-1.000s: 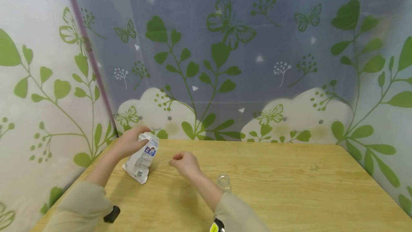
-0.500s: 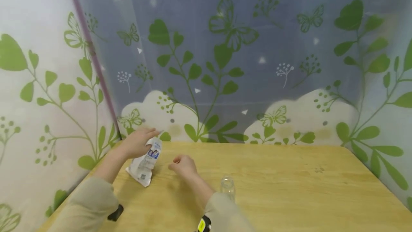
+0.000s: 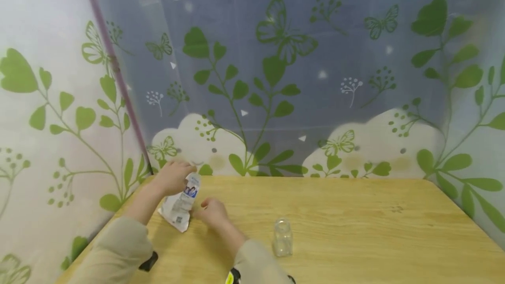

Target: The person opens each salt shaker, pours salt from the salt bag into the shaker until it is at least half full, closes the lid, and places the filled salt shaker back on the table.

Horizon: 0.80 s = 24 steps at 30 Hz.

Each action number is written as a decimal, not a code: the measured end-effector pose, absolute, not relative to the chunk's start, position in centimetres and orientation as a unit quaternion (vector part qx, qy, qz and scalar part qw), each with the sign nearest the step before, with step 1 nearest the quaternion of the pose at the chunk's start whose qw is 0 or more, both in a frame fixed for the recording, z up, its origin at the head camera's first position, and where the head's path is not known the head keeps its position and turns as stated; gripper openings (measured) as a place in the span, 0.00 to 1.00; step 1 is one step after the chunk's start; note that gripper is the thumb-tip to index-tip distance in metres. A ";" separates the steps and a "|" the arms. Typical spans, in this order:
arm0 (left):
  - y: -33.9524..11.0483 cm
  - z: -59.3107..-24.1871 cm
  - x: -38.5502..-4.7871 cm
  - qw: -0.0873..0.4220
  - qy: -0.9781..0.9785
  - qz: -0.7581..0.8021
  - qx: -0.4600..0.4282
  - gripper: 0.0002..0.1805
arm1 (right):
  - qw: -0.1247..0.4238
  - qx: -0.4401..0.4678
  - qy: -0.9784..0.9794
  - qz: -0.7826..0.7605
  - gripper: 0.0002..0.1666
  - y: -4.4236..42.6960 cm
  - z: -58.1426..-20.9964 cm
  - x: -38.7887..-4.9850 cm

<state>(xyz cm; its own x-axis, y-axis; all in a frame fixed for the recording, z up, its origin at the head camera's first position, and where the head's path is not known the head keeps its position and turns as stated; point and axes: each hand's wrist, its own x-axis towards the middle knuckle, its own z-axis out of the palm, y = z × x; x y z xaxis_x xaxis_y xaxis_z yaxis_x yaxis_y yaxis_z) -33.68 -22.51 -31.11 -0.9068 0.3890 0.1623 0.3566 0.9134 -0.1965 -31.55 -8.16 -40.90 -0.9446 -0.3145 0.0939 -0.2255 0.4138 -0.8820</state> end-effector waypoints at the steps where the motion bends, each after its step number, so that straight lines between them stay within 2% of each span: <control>1: -22.6 -31.1 -33.7 0.107 -0.971 0.083 -0.194 0.24 | 0.045 -0.167 0.841 -0.513 0.18 -8.4 -41.0 -31.5; 5: -23.0 -31.4 -33.7 0.157 -0.959 0.093 -0.217 0.12 | 0.026 -0.204 0.854 -0.478 0.16 -9.6 -41.6 -31.0; 7: -23.3 -31.6 -33.8 0.190 -0.949 0.094 -0.235 0.06 | 0.005 -0.221 0.871 -0.440 0.11 -10.1 -41.8 -30.8; 11: -23.8 -31.7 -33.9 0.237 -0.932 0.084 -0.260 0.09 | -0.025 -0.243 0.894 -0.375 0.15 -11.1 -42.2 -30.4; 17: -24.2 -31.4 -33.8 0.239 -0.932 0.051 -0.267 0.11 | -0.006 -0.234 0.880 -0.413 0.05 -11.7 -42.6 -30.5; 24: -25.1 -31.4 -33.1 0.228 -0.936 0.026 -0.265 0.09 | 0.004 -0.203 0.870 -0.449 0.07 -12.3 -42.7 -30.2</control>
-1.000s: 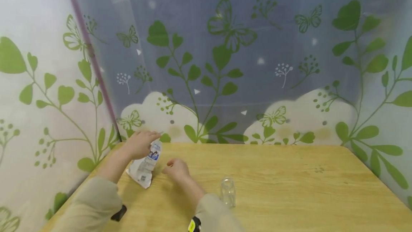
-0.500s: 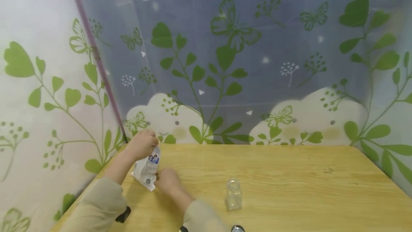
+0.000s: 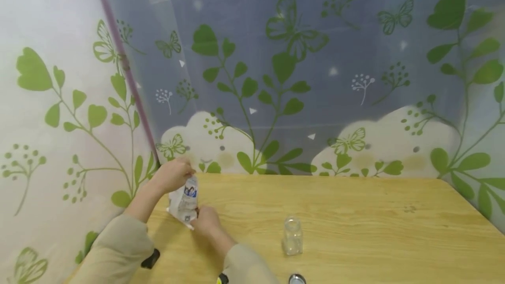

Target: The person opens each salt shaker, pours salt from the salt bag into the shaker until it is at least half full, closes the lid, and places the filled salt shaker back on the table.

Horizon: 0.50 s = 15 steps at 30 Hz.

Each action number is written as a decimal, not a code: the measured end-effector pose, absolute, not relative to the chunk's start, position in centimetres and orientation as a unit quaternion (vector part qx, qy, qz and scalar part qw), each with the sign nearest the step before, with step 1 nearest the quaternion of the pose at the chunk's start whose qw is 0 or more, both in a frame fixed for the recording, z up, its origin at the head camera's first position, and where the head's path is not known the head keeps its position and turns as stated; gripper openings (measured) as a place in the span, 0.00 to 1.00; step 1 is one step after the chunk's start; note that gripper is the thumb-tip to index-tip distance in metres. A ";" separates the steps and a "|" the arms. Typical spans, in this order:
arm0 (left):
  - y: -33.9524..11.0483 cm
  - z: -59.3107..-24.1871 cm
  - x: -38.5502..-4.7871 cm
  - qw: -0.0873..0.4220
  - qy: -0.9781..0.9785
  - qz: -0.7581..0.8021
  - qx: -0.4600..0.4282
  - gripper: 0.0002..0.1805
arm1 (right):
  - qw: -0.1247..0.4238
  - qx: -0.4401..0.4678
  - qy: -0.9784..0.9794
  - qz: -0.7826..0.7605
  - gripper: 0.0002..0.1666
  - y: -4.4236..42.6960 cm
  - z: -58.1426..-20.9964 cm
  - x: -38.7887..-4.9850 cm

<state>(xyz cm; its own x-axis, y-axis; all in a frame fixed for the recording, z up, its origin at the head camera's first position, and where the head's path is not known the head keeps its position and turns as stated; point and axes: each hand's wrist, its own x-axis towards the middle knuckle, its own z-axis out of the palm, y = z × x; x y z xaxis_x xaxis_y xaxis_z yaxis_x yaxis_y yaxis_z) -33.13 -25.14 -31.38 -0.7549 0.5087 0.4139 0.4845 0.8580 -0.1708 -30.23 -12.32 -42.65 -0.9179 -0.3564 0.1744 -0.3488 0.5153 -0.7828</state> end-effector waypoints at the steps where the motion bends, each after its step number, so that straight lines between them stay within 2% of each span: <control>1: -25.2 -31.4 -33.1 0.227 -0.937 0.026 -0.266 0.09 | 0.005 -0.199 0.869 -0.453 0.09 -12.3 -42.7 -30.2; 7: -25.4 -31.2 -32.9 0.207 -0.943 0.024 -0.261 0.08 | 0.014 -0.172 0.857 -0.486 0.07 -12.5 -43.1 -30.2; 15: -25.3 -29.7 -32.7 0.195 -0.943 0.018 -0.271 0.11 | 0.005 -0.156 0.845 -0.511 0.08 -12.2 -42.8 -30.6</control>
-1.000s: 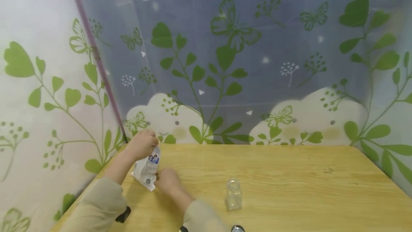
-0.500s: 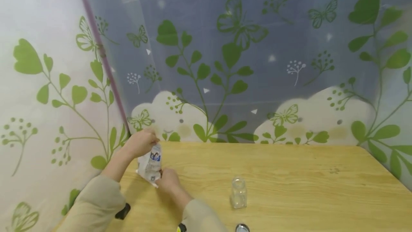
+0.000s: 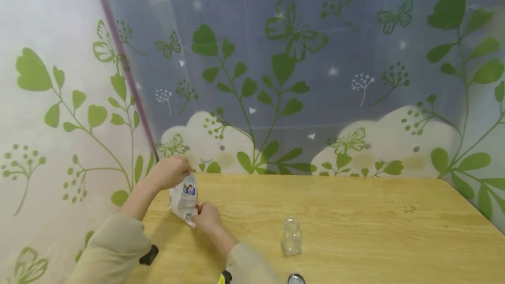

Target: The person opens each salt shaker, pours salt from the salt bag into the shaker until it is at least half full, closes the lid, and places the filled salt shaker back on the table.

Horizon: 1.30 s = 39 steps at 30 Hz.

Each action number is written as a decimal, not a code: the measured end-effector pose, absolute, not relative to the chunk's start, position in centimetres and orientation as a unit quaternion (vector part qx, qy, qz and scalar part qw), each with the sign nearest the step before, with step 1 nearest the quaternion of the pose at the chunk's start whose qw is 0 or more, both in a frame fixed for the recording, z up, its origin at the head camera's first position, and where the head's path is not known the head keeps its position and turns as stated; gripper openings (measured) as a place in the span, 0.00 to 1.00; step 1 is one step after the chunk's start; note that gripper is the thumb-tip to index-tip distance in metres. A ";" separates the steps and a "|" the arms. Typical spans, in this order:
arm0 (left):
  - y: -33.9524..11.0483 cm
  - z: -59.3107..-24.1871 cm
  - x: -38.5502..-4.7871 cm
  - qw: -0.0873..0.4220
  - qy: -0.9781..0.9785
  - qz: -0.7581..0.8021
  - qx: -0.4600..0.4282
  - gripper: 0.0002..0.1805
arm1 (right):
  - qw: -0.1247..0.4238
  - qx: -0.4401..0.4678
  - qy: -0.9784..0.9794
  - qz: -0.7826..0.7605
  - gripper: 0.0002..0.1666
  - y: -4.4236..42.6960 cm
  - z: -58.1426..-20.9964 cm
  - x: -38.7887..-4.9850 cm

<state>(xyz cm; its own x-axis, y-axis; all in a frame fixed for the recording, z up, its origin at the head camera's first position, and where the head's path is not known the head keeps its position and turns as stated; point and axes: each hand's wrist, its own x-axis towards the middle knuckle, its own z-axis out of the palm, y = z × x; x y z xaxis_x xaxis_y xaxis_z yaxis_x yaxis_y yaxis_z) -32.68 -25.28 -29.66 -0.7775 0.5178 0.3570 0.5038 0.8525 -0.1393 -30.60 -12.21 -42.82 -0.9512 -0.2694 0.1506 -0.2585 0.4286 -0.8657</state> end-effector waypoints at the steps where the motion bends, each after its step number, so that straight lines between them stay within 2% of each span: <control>1: -25.2 -29.4 -32.6 0.193 -0.943 0.017 -0.272 0.11 | 0.005 -0.155 0.844 -0.514 0.09 -12.1 -42.7 -30.7; 8: -24.0 -28.1 -32.1 0.198 -0.935 0.017 -0.292 0.08 | 0.034 -0.137 0.814 -0.563 0.15 -10.7 -41.6 -31.1; 23: -21.6 -25.4 -31.2 0.185 -0.940 -0.012 -0.285 0.06 | 0.058 -0.148 0.789 -0.594 0.17 -6.7 -39.3 -32.0; 39: -20.9 -23.9 -30.6 0.171 -0.949 -0.058 -0.259 0.09 | 0.081 -0.223 0.844 -0.481 0.14 -3.2 -35.9 -32.2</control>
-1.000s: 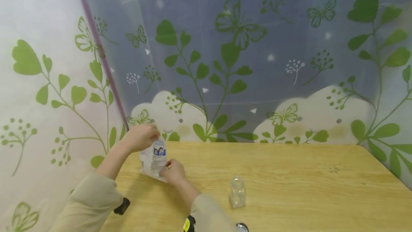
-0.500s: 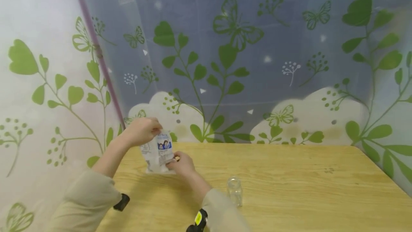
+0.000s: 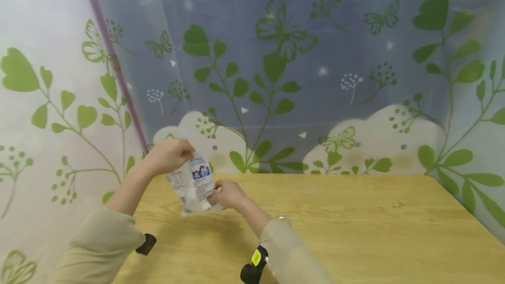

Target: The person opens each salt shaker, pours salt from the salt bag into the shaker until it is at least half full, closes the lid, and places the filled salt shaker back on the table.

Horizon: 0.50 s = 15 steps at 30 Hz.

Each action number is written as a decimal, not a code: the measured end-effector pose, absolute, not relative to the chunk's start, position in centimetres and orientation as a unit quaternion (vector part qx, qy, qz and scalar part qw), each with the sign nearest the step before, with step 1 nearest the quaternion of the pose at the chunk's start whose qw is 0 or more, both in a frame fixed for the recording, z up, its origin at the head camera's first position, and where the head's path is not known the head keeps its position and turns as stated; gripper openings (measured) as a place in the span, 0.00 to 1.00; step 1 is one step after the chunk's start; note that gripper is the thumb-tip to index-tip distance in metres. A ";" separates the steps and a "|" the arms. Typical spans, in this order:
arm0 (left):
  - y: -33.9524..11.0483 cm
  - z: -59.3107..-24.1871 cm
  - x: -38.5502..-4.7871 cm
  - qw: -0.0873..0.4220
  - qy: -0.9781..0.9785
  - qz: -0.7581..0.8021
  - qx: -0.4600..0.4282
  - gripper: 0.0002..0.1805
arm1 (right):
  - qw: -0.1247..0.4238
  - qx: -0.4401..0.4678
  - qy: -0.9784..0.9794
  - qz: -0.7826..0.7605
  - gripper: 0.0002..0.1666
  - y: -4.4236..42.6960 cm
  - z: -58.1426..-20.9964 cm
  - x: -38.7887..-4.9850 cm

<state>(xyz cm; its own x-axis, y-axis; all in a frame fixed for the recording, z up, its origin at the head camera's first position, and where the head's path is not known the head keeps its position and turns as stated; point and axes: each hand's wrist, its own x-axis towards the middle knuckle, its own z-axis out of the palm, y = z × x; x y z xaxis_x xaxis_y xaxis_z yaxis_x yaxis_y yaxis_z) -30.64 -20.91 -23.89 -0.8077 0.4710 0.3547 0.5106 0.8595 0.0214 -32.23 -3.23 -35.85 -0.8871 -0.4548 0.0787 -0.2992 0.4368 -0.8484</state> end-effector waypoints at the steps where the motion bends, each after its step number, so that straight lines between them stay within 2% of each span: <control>1: -20.8 -23.8 -30.6 0.171 -0.949 -0.063 -0.258 0.09 | 0.081 -0.223 0.847 -0.476 0.14 -3.0 -35.7 -32.3; 9: -19.6 -23.0 -30.5 0.177 -0.945 -0.099 -0.257 0.09 | 0.049 -0.237 0.850 -0.468 0.15 -0.9 -34.7 -32.5; 15: -18.4 -22.2 -30.3 0.188 -0.941 -0.130 -0.251 0.09 | 0.054 -0.202 0.827 -0.521 0.18 0.7 -34.2 -32.6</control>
